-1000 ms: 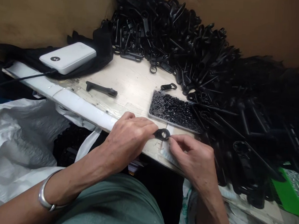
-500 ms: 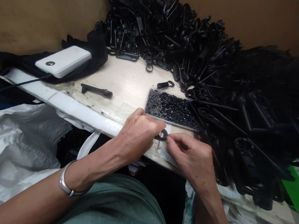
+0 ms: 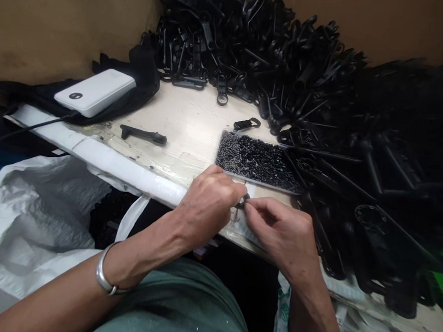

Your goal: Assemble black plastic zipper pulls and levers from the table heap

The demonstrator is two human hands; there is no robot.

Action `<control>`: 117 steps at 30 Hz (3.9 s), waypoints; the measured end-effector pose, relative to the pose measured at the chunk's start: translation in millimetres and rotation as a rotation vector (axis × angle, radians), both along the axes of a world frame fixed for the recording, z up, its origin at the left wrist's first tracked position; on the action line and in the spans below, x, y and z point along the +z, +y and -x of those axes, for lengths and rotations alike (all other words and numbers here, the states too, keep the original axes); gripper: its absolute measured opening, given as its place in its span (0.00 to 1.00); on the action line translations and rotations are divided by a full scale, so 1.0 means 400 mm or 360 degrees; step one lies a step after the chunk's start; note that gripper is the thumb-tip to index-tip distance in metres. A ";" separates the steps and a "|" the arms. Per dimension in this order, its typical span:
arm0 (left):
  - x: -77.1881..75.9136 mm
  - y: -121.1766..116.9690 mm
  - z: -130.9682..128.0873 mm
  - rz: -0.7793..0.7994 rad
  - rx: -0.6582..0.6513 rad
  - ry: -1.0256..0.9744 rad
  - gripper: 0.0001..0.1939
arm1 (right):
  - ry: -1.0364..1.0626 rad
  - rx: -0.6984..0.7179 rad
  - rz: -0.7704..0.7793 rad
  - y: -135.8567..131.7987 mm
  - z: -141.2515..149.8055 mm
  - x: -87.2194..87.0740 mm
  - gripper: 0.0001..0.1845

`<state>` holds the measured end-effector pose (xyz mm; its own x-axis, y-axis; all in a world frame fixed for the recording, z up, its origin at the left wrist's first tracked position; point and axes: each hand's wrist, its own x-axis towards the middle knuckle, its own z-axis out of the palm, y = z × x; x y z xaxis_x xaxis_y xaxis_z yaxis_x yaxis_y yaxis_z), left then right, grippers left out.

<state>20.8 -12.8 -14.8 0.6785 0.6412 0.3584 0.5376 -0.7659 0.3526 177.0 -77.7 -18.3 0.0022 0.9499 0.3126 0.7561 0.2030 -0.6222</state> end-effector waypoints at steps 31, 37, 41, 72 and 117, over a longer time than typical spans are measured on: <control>0.019 -0.028 0.098 0.0112 0.0103 0.0110 0.09 | 0.0022 -0.0065 0.0107 -0.005 0.003 0.020 0.05; 0.011 -0.035 0.092 0.0119 0.0105 0.0122 0.10 | -0.0240 -0.0023 -0.0018 -0.013 0.020 0.022 0.06; 0.004 -0.034 0.093 0.0116 0.0115 0.0106 0.12 | -0.0415 0.0026 -0.0121 -0.008 0.028 0.017 0.07; -0.012 -0.033 0.095 0.0126 0.0036 0.0001 0.07 | -0.0453 -0.0016 0.0448 0.024 0.052 0.081 0.10; -0.023 -0.079 0.085 -0.0326 0.0061 -0.0818 0.04 | 0.2026 -0.0359 0.0479 -0.010 0.106 0.040 0.26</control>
<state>-13.3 -44.3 -24.1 0.3612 0.5445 0.7570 0.3644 -0.8297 0.4229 134.5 -81.6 -2.3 0.3005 0.9215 -0.2462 -0.3855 -0.1188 -0.9150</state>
